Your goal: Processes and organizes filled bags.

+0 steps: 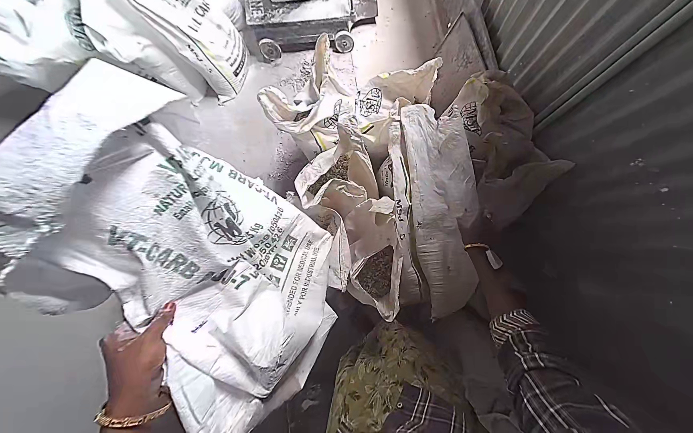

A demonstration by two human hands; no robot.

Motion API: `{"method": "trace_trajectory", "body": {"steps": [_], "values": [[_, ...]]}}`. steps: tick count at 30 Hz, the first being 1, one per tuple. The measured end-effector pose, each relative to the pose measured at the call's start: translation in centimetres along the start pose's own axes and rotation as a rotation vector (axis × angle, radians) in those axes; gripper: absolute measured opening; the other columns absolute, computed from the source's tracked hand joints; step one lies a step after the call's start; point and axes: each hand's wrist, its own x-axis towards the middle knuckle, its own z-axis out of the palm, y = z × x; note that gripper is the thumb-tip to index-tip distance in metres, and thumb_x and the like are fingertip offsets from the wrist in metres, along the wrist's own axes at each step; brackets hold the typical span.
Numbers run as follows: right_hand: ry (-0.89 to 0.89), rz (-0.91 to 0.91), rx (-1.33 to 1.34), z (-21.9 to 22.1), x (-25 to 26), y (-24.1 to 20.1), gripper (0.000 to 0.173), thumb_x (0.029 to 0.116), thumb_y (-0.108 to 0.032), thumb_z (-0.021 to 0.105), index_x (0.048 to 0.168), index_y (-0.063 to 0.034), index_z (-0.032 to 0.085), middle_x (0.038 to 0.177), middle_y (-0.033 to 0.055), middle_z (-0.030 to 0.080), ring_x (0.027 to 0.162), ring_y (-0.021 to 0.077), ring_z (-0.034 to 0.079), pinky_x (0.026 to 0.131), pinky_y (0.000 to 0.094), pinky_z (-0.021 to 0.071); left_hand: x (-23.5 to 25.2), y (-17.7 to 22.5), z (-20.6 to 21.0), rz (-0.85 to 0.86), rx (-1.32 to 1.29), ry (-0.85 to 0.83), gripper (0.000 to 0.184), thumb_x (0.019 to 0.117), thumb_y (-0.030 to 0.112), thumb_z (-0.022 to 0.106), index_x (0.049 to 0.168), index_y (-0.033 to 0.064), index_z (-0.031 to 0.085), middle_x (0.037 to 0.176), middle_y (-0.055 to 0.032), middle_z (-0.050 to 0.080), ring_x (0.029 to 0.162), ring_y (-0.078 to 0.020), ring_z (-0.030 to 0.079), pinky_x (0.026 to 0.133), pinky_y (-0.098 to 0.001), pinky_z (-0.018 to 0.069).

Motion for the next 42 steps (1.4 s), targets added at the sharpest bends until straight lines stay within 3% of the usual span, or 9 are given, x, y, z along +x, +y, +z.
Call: {"method": "trace_trajectory", "body": {"steps": [3, 6, 12, 15, 21, 25, 28, 34, 42], "values": [[-0.136, -0.054, 0.073, 1.1, -2.0, -5.6, 0.072, 0.0893, -0.043, 0.078, 0.140, 0.0022, 0.055, 0.128, 0.0320, 0.063, 0.121, 0.0483, 0.060, 0.097, 0.0630, 0.0483, -0.5, -1.1, -1.9, -0.015, -0.008, 0.085, 0.041, 0.0983, 0.002, 0.060, 0.132, -0.0161, 0.045, 0.119, -0.0178, 0.057, 0.100, 0.0050, 0.056, 0.090, -0.0126, 0.0470], [-0.245, -0.062, -0.086, 4.9, -2.7, -8.8, 0.085, 0.0926, -0.039, 0.072, 0.158, -0.0016, 0.033, 0.147, 0.0320, 0.048, 0.136, 0.0465, 0.050, 0.108, 0.0616, 0.0410, -0.4, -3.4, -4.0, -0.050, -0.007, 0.156, 0.047, 0.0991, 0.003, 0.060, 0.138, -0.0165, 0.043, 0.135, -0.0271, 0.053, 0.115, -0.0051, 0.056, 0.101, -0.0184, 0.0439], [-0.083, 0.244, 0.197, 2.5, -2.8, -11.1, 0.048, 0.1036, -0.023, 0.056, 0.140, 0.0082, 0.053, 0.139, 0.0314, 0.057, 0.133, 0.0417, 0.055, 0.111, 0.0528, 0.0417, 0.5, -9.6, -10.5, -0.200, -0.088, 0.293, 0.054, 0.1034, 0.011, 0.056, 0.147, -0.0115, 0.035, 0.149, -0.0269, 0.044, 0.135, -0.0176, 0.049, 0.113, -0.0277, 0.0381], [0.096, 0.164, 0.422, -2.5, -5.6, -14.0, 0.045, 0.1064, -0.018, 0.051, 0.140, 0.0106, 0.052, 0.139, 0.0341, 0.056, 0.135, 0.0421, 0.052, 0.114, 0.0493, 0.0382, 1.1, -13.4, -13.0, -0.303, -0.161, 0.307, 0.057, 0.1068, 0.016, 0.051, 0.152, -0.0104, 0.028, 0.155, -0.0277, 0.038, 0.141, -0.0236, 0.042, 0.117, -0.0330, 0.0334], [0.162, -0.384, 0.695, -5.9, -19.4, -28.1, 0.028, 0.1037, -0.006, 0.048, 0.119, 0.0140, 0.060, 0.107, 0.0228, 0.064, 0.094, 0.0169, 0.058, 0.089, 0.0348, 0.0482, 4.0, -21.2, -15.6, -0.340, -0.236, 0.231, 0.051, 0.1077, 0.014, 0.049, 0.147, -0.0152, 0.035, 0.152, -0.0333, 0.040, 0.142, -0.0327, 0.041, 0.119, -0.0404, 0.0303], [-0.024, -0.525, 0.536, -3.1, -31.5, -41.7, 0.031, 0.1048, -0.006, 0.052, 0.128, 0.0141, 0.059, 0.123, 0.0330, 0.063, 0.115, 0.0379, 0.061, 0.103, 0.0497, 0.0451, 5.7, -24.3, -18.2, -0.315, -0.132, 0.156, 0.047, 0.1081, 0.015, 0.049, 0.138, -0.0221, 0.043, 0.140, -0.0414, 0.047, 0.138, -0.0466, 0.045, 0.117, -0.0502, 0.0322], [-0.138, -0.650, 0.386, 1.2, -40.3, -50.5, 0.033, 0.1041, -0.006, 0.054, 0.128, 0.0160, 0.058, 0.127, 0.0346, 0.061, 0.122, 0.0406, 0.059, 0.108, 0.0467, 0.0424, 6.0, -25.5, -20.8, -0.331, -0.113, 0.093, 0.047, 0.1082, 0.016, 0.049, 0.135, -0.0232, 0.045, 0.136, -0.0433, 0.050, 0.135, -0.0509, 0.047, 0.116, -0.0529, 0.0336], [-0.491, -1.017, 0.222, 9.4, -58.8, -62.0, 0.033, 0.1046, -0.012, 0.054, 0.127, 0.0107, 0.063, 0.129, 0.0300, 0.064, 0.125, 0.0389, 0.060, 0.112, 0.0472, 0.0422, 8.3, -28.8, -25.5, -0.316, -0.458, 0.196, 0.029, 0.1050, 0.005, 0.051, 0.119, -0.0181, 0.061, 0.116, -0.0348, 0.064, 0.112, -0.0392, 0.061, 0.102, -0.0499, 0.0441], [-0.786, -1.272, -0.064, 15.9, -69.8, -64.4, 0.034, 0.1044, -0.017, 0.052, 0.132, -0.0027, 0.067, 0.129, 0.0250, 0.067, 0.122, 0.0414, 0.062, 0.105, 0.0577, 0.0460, 12.6, -32.0, -30.0, -0.255, -0.870, 0.404, 0.029, 0.1055, 0.002, 0.044, 0.126, -0.0157, 0.053, 0.115, -0.0237, 0.062, 0.102, -0.0190, 0.061, 0.095, -0.0321, 0.0501]]}}
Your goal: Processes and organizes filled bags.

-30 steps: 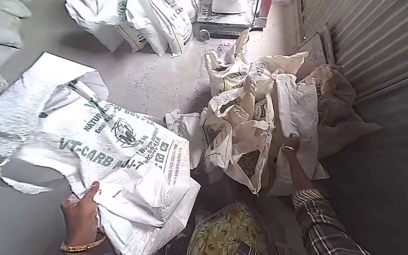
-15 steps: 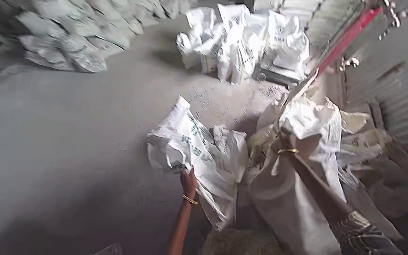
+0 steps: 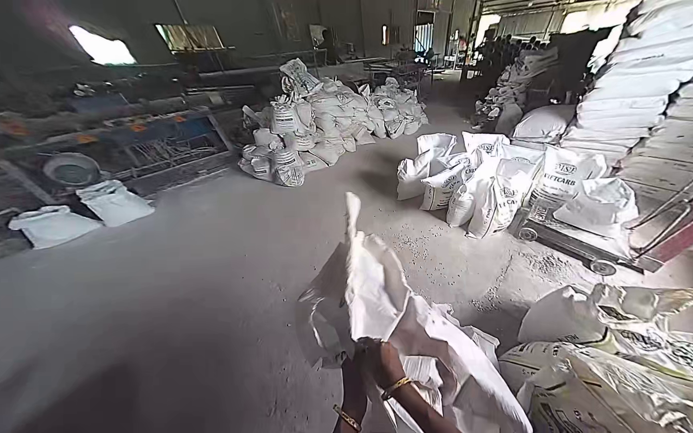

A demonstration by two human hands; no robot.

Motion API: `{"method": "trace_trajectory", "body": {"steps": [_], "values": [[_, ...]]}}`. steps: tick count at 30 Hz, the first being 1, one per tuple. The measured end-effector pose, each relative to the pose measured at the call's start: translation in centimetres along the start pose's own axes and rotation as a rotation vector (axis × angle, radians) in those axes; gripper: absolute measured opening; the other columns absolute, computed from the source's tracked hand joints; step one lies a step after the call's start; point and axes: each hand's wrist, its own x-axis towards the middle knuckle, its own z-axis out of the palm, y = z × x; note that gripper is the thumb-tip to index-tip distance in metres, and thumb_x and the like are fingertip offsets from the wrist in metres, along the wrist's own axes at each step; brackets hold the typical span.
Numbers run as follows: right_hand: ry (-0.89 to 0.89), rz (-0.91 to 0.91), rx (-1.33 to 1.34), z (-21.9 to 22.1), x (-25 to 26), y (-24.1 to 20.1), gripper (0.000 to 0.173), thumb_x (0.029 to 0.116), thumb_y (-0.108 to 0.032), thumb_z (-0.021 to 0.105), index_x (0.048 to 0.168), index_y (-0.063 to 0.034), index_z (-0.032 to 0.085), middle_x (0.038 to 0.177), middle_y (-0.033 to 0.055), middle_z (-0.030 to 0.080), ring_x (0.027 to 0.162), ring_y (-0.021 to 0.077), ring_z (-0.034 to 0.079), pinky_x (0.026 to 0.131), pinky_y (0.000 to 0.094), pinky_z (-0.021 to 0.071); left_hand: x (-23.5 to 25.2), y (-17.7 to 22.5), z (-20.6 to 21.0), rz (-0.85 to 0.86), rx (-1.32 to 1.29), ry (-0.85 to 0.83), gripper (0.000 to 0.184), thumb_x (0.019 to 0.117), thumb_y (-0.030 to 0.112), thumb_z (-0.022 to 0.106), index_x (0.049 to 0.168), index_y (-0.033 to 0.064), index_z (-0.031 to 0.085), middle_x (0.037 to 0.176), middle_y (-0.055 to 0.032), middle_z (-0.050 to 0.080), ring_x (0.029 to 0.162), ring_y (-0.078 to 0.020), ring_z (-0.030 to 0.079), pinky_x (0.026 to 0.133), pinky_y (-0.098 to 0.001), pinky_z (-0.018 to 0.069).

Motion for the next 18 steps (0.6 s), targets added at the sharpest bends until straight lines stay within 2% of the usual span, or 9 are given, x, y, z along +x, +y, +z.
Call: {"method": "trace_trajectory", "body": {"steps": [2, 3, 6, 9, 11, 13, 14, 16, 18], "values": [[-0.018, 0.034, 0.009, 0.1, 0.0, -0.2, 0.037, 0.1053, -0.020, 0.051, 0.135, -0.0022, 0.064, 0.130, 0.0264, 0.066, 0.124, 0.0423, 0.061, 0.106, 0.0583, 0.0440, 1.2, -0.3, -0.1, 0.068, -0.120, -0.015, 0.030, 0.1039, 0.002, 0.034, 0.119, -0.0144, 0.054, 0.106, -0.0179, 0.063, 0.098, -0.0148, 0.062, 0.092, -0.0285, 0.0509], [0.014, 0.021, 0.031, 0.1, 0.4, 0.4, 0.037, 0.1052, -0.021, 0.051, 0.133, -0.0008, 0.065, 0.127, 0.0270, 0.067, 0.123, 0.0424, 0.061, 0.106, 0.0575, 0.0435, 1.9, -0.1, 0.4, 0.015, -0.217, -0.005, 0.033, 0.1063, 0.010, 0.027, 0.119, -0.0066, 0.052, 0.105, -0.0110, 0.063, 0.096, -0.0099, 0.063, 0.088, -0.0261, 0.0527], [0.040, -0.061, 0.061, 1.7, 2.2, 3.4, 0.036, 0.1047, -0.020, 0.051, 0.128, 0.0022, 0.068, 0.123, 0.0276, 0.068, 0.123, 0.0433, 0.061, 0.109, 0.0584, 0.0410, 3.7, 0.1, 1.5, -0.162, -0.141, -0.021, 0.053, 0.1123, 0.034, 0.025, 0.149, -0.0023, 0.037, 0.143, -0.0174, 0.050, 0.125, -0.0165, 0.053, 0.107, -0.0352, 0.0437], [-0.011, -0.177, 0.154, 2.8, 2.9, 6.1, 0.033, 0.1028, -0.013, 0.052, 0.125, 0.0063, 0.067, 0.122, 0.0267, 0.069, 0.123, 0.0415, 0.062, 0.110, 0.0549, 0.0421, 6.4, -1.2, 4.2, -0.247, 0.334, 0.181, 0.047, 0.1072, 0.023, 0.052, 0.136, -0.0149, 0.049, 0.134, -0.0317, 0.055, 0.120, -0.0332, 0.056, 0.104, -0.0470, 0.0431], [-0.041, -0.244, 0.310, 2.5, 3.2, 8.9, 0.032, 0.1007, -0.008, 0.054, 0.125, 0.0095, 0.065, 0.124, 0.0287, 0.067, 0.124, 0.0419, 0.061, 0.110, 0.0534, 0.0431, 8.3, -3.0, 5.4, -0.218, 0.485, 0.222, 0.049, 0.1045, 0.012, 0.055, 0.142, -0.0160, 0.041, 0.143, -0.0330, 0.049, 0.130, -0.0344, 0.051, 0.112, -0.0445, 0.0387], [0.231, -0.295, 0.519, 1.5, 3.4, 13.1, 0.024, 0.0930, -0.003, 0.064, 0.111, 0.0112, 0.071, 0.108, 0.0293, 0.072, 0.107, 0.0434, 0.069, 0.098, 0.0552, 0.0516, 10.8, -5.0, 5.8, -0.170, 0.496, 0.225, 0.053, 0.1042, 0.007, 0.053, 0.149, -0.0126, 0.032, 0.148, -0.0319, 0.043, 0.133, -0.0322, 0.049, 0.113, -0.0423, 0.0387], [0.485, -0.249, 0.564, 0.2, 3.8, 15.9, 0.021, 0.0864, 0.000, 0.069, 0.104, 0.0109, 0.072, 0.101, 0.0275, 0.073, 0.099, 0.0412, 0.073, 0.091, 0.0531, 0.0559, 12.3, -5.7, 5.9, -0.158, 0.497, 0.195, 0.054, 0.1051, 0.007, 0.050, 0.152, -0.0097, 0.028, 0.151, -0.0298, 0.041, 0.133, -0.0293, 0.048, 0.113, -0.0408, 0.0394], [0.870, 0.110, 0.527, -2.6, 5.4, 24.6, 0.026, 0.0805, 0.001, 0.072, 0.103, 0.0133, 0.072, 0.101, 0.0275, 0.074, 0.097, 0.0387, 0.073, 0.089, 0.0494, 0.0574, 15.4, -6.8, 6.3, -0.172, 0.563, 0.141, 0.050, 0.1078, 0.012, 0.045, 0.151, -0.0075, 0.027, 0.145, -0.0241, 0.044, 0.126, -0.0180, 0.051, 0.108, -0.0345, 0.0434], [0.873, 0.623, 0.462, -2.9, 7.4, 36.9, 0.042, 0.0898, -0.010, 0.072, 0.123, 0.0142, 0.064, 0.122, 0.0330, 0.066, 0.117, 0.0432, 0.065, 0.104, 0.0508, 0.0491, 18.1, -7.6, 5.8, -0.196, 0.646, 0.128, 0.047, 0.1085, 0.012, 0.043, 0.148, -0.0088, 0.028, 0.134, -0.0171, 0.048, 0.114, -0.0055, 0.052, 0.101, -0.0247, 0.0447]]}}
